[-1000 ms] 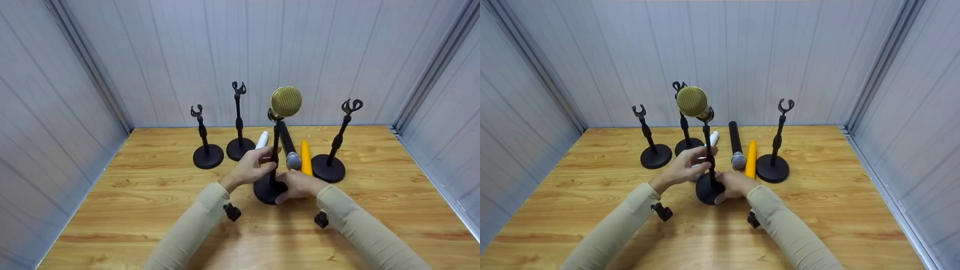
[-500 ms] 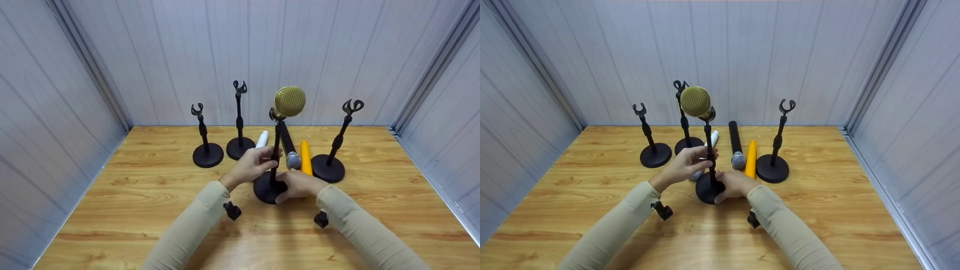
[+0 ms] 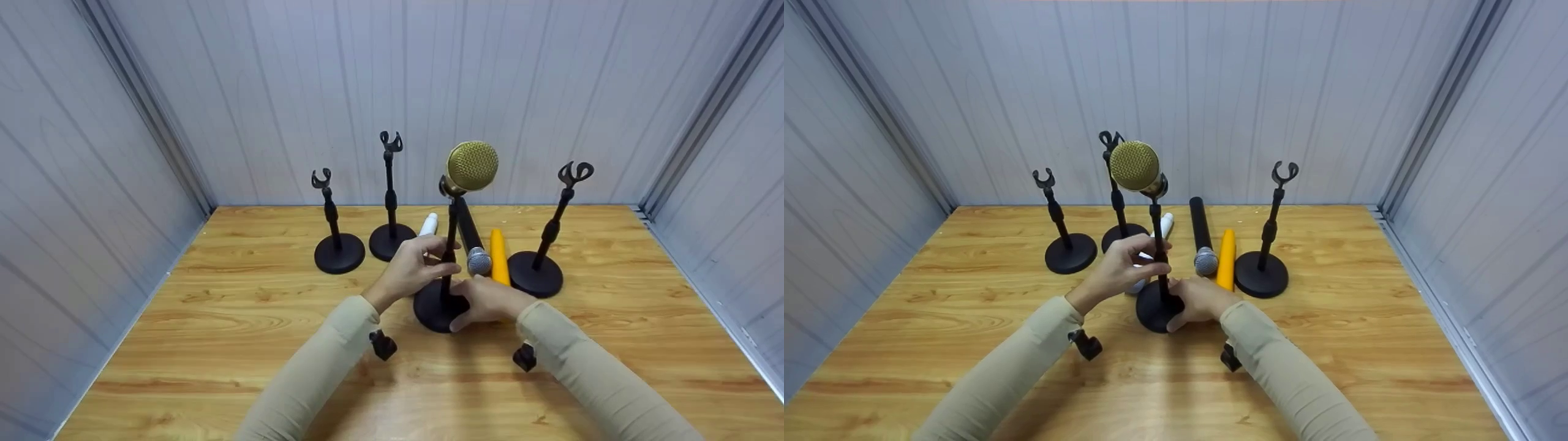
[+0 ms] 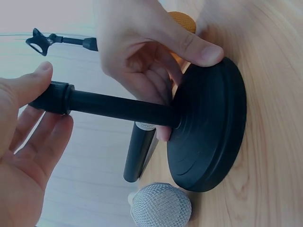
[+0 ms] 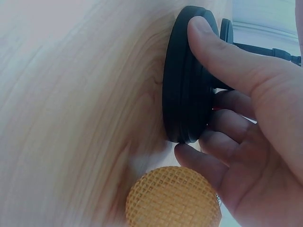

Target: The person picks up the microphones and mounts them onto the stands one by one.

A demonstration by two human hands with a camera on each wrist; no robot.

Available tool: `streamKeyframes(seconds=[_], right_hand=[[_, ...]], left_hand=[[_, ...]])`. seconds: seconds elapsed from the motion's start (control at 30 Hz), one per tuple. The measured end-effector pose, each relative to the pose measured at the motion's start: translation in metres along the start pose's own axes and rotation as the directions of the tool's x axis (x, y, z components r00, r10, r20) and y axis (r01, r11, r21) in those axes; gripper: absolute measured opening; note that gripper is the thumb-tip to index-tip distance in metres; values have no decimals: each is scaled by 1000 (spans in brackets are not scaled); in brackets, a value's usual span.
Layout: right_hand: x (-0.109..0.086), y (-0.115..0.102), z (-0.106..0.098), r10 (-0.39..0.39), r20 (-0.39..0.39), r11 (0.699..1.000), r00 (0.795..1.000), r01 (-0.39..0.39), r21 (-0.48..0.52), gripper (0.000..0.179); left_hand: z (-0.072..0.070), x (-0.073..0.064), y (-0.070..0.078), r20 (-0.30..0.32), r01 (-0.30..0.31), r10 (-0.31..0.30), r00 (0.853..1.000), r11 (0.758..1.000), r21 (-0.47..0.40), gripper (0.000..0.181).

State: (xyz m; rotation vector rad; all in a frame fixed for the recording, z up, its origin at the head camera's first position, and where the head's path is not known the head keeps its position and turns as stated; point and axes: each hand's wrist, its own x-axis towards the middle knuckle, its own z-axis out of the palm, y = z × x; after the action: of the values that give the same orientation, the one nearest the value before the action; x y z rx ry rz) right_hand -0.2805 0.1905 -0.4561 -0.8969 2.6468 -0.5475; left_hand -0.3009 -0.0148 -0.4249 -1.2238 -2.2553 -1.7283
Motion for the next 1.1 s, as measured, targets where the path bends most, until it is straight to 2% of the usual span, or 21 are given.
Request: streamKeyframes(seconds=[0.1, 0.33, 0.67, 1.1], right_hand=[[0, 0, 0, -15, 0, 1000, 1000, 15, -2, 53], [0, 1, 0, -19, -1, 1000, 1000, 19, 7, 53], [-1, 1, 0, -20, -3, 1000, 1000, 20, 22, 56], [-1, 1, 1, -9, -11, 1000, 1000, 9, 4, 55]], left_hand=[[1, -1, -1, -17, -15, 15, 1000, 1000, 3, 17], [2, -2, -2, -9, -3, 3, 1000, 1000, 0, 21], [2, -2, -4, -31, -74, 77, 997, 991, 110, 22], [2, -2, -2, -5, -1, 2, 1000, 997, 83, 23]])
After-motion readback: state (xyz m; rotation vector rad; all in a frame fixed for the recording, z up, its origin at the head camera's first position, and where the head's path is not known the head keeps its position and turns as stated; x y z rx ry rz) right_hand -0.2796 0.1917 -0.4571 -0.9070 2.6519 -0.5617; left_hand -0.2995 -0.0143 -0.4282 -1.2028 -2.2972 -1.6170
